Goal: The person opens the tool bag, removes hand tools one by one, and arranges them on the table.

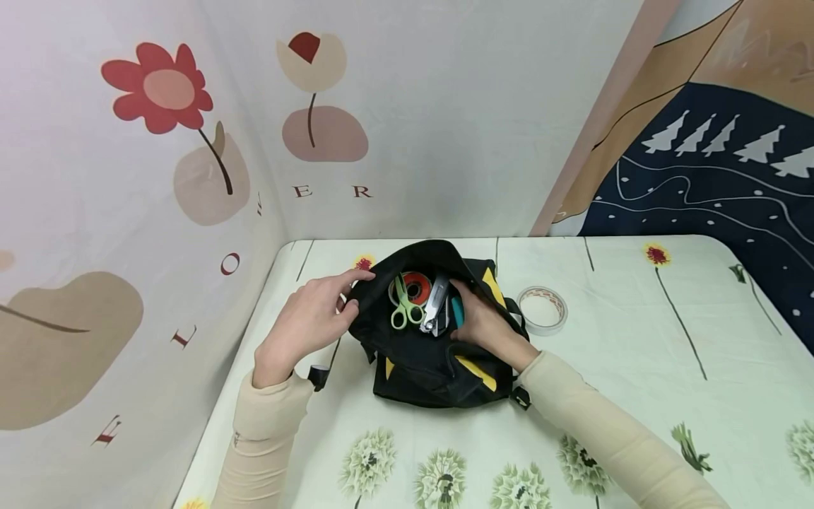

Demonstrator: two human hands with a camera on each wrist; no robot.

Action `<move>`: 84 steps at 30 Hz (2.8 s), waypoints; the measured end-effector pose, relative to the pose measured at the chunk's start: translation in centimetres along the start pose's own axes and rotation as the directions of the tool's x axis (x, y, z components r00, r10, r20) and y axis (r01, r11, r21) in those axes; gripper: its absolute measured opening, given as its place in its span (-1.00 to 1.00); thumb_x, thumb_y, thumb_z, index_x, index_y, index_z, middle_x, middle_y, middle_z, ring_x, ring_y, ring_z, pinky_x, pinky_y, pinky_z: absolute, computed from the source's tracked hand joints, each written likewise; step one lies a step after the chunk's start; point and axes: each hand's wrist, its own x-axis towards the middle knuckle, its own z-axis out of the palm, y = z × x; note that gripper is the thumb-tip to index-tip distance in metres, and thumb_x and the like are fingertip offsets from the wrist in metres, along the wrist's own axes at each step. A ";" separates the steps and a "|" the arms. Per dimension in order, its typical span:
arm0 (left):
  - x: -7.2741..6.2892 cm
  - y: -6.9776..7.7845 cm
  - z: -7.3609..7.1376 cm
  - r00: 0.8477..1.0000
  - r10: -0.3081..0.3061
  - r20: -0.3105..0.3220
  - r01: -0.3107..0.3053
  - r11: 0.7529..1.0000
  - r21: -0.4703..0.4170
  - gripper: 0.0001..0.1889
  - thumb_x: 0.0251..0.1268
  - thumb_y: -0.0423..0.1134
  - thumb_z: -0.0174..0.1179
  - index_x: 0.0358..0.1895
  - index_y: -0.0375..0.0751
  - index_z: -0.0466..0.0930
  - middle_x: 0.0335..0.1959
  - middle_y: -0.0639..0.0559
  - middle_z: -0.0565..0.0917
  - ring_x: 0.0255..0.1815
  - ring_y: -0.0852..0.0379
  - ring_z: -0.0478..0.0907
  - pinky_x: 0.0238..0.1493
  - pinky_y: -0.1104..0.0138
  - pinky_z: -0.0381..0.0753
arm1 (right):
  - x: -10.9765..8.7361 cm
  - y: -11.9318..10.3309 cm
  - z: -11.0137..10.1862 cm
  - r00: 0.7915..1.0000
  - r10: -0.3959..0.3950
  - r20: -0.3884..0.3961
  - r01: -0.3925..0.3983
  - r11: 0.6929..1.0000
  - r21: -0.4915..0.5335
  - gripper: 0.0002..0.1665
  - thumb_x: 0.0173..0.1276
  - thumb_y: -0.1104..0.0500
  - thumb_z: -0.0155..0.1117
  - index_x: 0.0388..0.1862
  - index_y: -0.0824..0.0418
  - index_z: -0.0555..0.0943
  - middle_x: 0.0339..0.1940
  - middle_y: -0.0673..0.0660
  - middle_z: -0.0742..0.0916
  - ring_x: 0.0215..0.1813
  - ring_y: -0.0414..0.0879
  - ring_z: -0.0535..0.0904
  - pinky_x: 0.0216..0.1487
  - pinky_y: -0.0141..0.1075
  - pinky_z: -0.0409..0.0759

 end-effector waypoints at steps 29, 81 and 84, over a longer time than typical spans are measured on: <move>0.1 0.1 0.2 1.000 -0.009 0.000 0.009 1.000 -0.002 -0.50 0.51 -0.35 0.17 0.45 -0.01 0.70 -0.65 0.13 0.48 -0.64 0.12 0.39 -0.55 0.22 0.33 | -1.4 -0.2 -1.0 0.972 -0.170 -0.165 0.176 0.984 0.020 0.00 0.22 0.39 0.58 0.66 0.21 0.47 0.02 0.28 0.73 -0.08 0.10 0.66 -0.17 -0.04 0.61; 0.0 0.2 0.3 1.000 -0.001 0.001 0.001 1.000 -0.015 -0.49 0.54 -0.33 0.20 0.50 -0.03 0.66 -0.65 0.15 0.50 -0.70 0.13 0.34 -0.60 0.26 0.28 | -5.6 -5.1 -4.9 0.782 -0.292 -0.551 0.526 0.783 0.332 0.11 0.12 0.67 0.61 0.67 0.31 0.45 0.16 0.32 0.69 0.10 -0.25 0.67 0.04 -0.46 0.73; 0.0 0.3 0.2 1.000 -0.003 0.003 0.003 1.000 -0.017 -0.49 0.54 -0.33 0.20 0.51 -0.04 0.65 -0.65 0.14 0.50 -0.71 0.13 0.33 -0.60 0.26 0.27 | -6.0 -5.2 -5.2 0.773 -0.300 -0.558 0.541 0.772 0.334 0.12 0.11 0.68 0.59 0.67 0.30 0.45 0.16 0.31 0.69 0.11 -0.24 0.68 0.04 -0.46 0.73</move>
